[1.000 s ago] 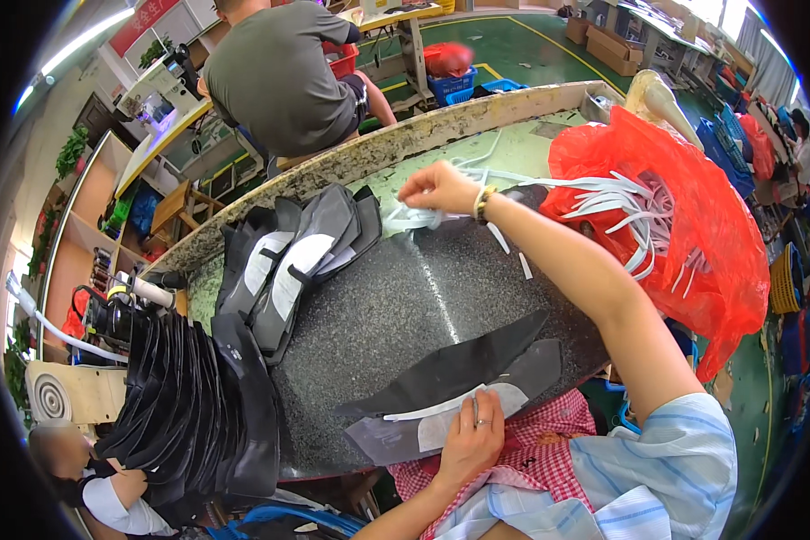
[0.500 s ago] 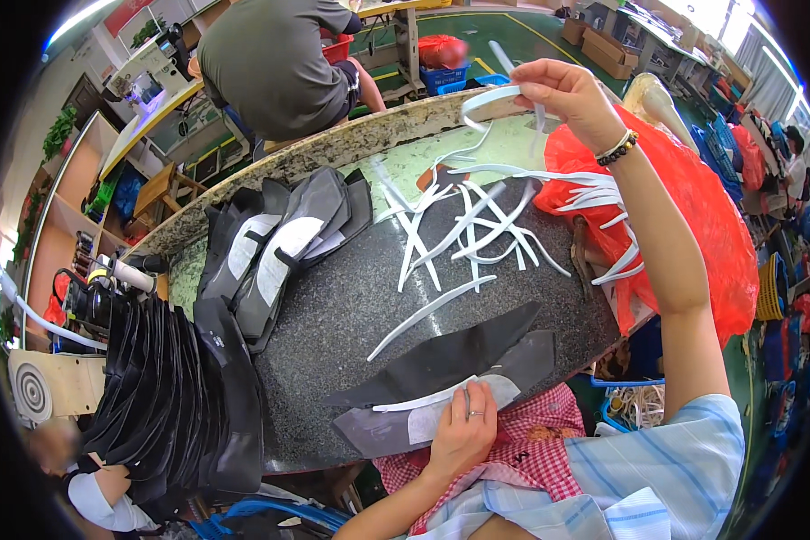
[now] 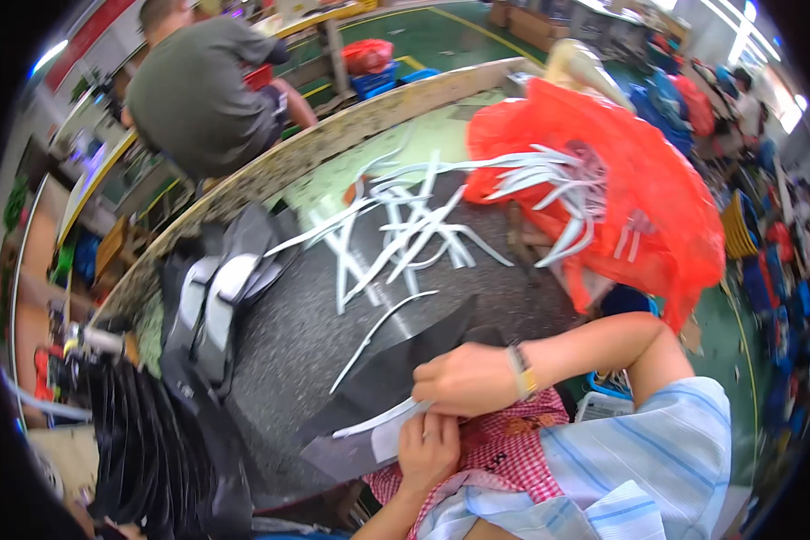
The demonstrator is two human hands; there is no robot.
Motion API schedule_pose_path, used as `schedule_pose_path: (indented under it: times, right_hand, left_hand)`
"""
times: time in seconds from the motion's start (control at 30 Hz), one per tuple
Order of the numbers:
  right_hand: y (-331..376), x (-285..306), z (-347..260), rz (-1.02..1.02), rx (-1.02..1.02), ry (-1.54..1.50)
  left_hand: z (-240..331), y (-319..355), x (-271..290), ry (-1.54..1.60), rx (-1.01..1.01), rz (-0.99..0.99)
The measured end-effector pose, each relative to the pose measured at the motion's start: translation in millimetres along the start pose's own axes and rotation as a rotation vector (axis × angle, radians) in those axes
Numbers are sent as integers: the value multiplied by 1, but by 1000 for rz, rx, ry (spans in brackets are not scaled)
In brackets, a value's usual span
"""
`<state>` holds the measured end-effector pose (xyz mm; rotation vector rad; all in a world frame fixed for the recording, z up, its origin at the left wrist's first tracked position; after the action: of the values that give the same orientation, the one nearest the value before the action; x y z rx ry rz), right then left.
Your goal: The person applies white adhesive tape to the edges of black shoe components by hand. They pick up each piece, align and press the tape firmly along the curved edge, and stack the finished parts.
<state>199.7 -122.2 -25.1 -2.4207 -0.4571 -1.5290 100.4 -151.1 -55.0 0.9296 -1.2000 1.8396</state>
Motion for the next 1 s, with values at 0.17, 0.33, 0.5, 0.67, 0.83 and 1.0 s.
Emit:
schedule_pose_path:
  times: [0.17,0.33,0.5,0.67,0.83,1.0]
  right_hand:
    - [0,-19,-3,220,-15,251]
    - [4,-11,3,282,21,210]
    - [-6,-16,-2,196,-3,263]
    - [-15,-17,0,68,-100,238]
    - [-33,-23,2,-102,-208,167]
    - [-50,-49,22,-279,-160,-251]
  left_hand:
    - [6,4,8,-66,-96,12]
    - [17,-7,1,-117,-203,-35]
    - [18,-5,1,-122,-166,-71]
    - [21,-2,-3,-88,-196,-73]
    - [16,0,0,-77,-162,-72]
    - [15,-2,-2,-116,-161,-49]
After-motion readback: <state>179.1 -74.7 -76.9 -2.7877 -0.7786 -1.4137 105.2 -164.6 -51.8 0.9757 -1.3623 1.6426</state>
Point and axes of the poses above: each hand's wrist, its own y-axis away from the middle knuckle, its own x-axis out of the back of the hand, z = x × y, the point moved 8 cm from there along -y, towards the middle knuckle, and after that the axes turned 10 degrees about y, right-handed, at the moved point
